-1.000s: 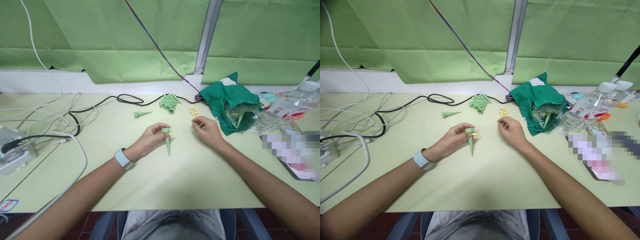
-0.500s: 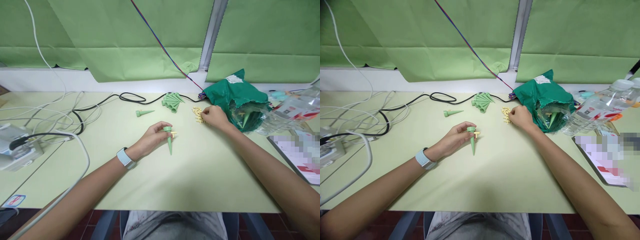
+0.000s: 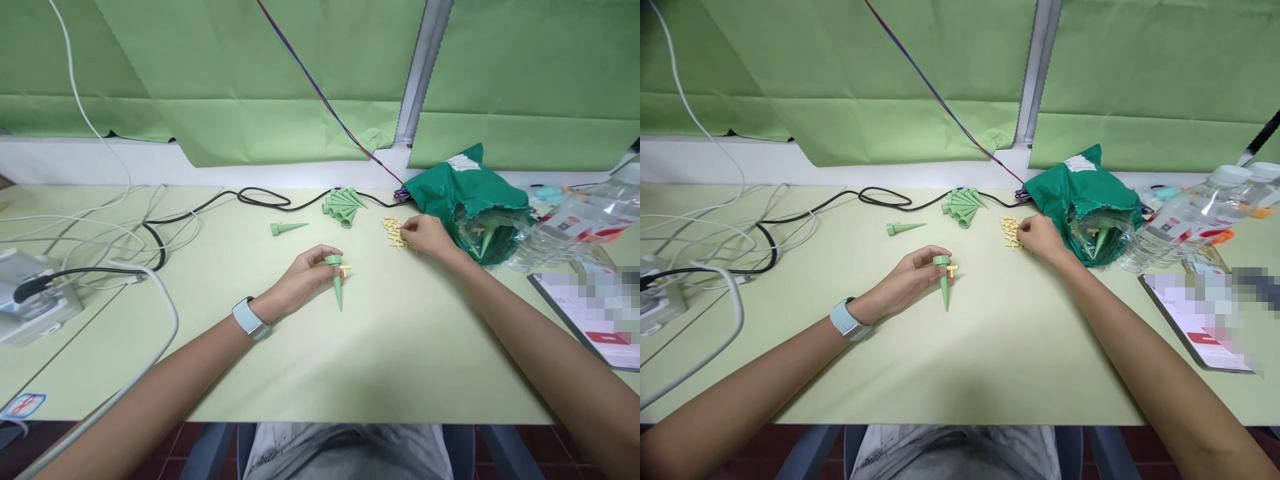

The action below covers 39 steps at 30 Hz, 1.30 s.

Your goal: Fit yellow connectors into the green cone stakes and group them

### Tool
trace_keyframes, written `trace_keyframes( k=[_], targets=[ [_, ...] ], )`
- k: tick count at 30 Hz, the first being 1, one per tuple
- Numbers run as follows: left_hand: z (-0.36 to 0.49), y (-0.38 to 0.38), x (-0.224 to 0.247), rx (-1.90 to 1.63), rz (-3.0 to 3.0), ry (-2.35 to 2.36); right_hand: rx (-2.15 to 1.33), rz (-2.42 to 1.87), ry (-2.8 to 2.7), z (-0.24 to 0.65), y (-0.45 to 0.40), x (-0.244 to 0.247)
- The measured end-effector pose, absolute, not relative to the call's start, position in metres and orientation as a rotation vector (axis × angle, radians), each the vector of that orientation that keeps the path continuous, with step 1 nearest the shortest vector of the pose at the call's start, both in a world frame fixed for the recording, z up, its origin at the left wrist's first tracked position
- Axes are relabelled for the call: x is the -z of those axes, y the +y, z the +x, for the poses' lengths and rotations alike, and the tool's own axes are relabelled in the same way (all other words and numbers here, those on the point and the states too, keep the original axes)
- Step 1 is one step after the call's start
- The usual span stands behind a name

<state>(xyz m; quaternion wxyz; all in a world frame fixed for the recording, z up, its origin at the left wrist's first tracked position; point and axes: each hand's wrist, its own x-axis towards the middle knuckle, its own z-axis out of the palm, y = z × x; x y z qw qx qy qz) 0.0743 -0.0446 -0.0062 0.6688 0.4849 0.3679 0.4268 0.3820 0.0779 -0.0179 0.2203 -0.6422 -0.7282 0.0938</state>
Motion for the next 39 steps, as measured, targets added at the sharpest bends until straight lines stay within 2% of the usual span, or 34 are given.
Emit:
trace_keyframes(
  k=[10,19,23,39],
  targets=[
    [0.076,-0.045,0.002,-0.965,1.065,0.842,-0.232,-1.641,-1.926,0.381,0.071,0.008],
    [0.072,-0.043,0.005,-0.893,1.089,0.779,-1.011,-1.104,-1.872,0.33,-0.022,0.0],
    [0.07,-0.044,0.006,-0.845,1.125,0.721,-0.945,-1.057,-1.94,0.312,-0.046,0.009],
    [0.067,-0.043,0.005,-0.803,1.152,0.709,-0.77,-1.06,-1.91,0.307,-0.048,0.017]
  ],
)
